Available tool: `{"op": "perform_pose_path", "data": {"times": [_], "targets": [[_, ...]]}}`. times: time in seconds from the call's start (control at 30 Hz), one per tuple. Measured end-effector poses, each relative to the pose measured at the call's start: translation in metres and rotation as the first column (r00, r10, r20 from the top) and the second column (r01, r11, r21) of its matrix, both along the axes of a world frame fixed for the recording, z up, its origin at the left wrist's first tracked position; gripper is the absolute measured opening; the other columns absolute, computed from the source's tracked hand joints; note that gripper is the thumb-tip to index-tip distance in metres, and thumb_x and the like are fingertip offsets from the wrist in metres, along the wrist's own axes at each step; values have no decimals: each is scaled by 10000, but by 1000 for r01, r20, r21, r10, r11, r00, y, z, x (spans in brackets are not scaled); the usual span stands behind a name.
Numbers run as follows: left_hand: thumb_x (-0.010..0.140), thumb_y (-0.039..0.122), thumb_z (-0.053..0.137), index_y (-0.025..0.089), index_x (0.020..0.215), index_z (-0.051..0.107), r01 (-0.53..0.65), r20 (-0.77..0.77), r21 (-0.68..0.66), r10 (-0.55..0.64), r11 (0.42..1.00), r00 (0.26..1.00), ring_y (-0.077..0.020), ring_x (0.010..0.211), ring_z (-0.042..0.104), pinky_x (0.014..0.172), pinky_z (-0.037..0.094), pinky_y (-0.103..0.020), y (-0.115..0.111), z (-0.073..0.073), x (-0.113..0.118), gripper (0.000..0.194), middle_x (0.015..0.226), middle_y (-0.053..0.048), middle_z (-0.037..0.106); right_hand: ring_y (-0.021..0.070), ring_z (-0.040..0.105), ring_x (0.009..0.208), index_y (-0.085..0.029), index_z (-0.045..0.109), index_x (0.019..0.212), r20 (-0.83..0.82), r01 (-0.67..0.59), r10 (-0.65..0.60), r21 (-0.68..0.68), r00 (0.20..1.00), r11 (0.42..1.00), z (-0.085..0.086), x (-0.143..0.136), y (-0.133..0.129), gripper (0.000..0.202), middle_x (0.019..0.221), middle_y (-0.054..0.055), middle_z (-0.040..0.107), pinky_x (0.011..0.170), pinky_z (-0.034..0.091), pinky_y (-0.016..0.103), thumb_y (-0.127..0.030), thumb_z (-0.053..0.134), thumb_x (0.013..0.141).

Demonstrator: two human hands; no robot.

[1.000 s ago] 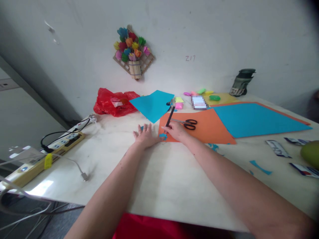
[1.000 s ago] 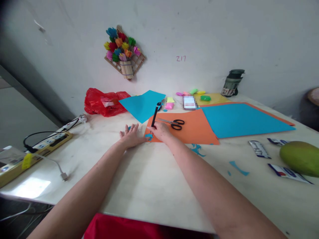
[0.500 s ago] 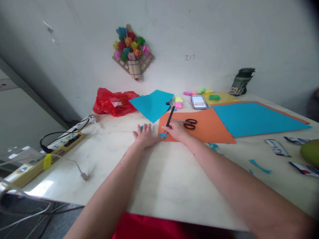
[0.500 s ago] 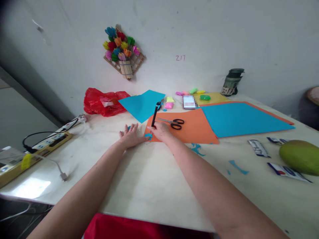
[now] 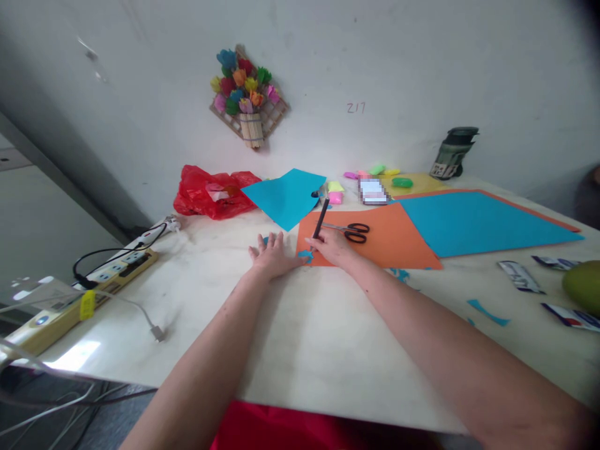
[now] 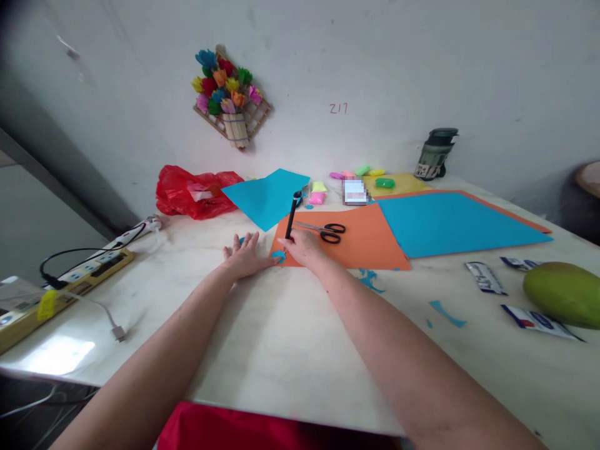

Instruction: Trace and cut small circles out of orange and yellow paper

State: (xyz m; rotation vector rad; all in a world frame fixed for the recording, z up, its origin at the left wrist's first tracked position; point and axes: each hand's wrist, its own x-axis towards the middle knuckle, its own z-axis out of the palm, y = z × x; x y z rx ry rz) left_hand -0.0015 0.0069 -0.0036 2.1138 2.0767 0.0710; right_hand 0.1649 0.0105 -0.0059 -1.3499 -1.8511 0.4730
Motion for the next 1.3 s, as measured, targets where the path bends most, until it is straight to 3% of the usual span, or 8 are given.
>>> {"op": "perform_pose_path", "data": {"times": [1.3], "targets": [[606, 726, 415, 240, 1409, 71, 13, 4, -2, -13, 1000, 1000, -327, 1313, -132, 1004, 27, -600, 1, -1, -2, 1000, 1478, -40, 41, 156, 579, 627, -184, 615, 609, 37, -6, 4, 66, 999, 998, -3, 4, -2, 191, 585, 18, 621, 628, 427, 259, -298, 547, 746]]}}
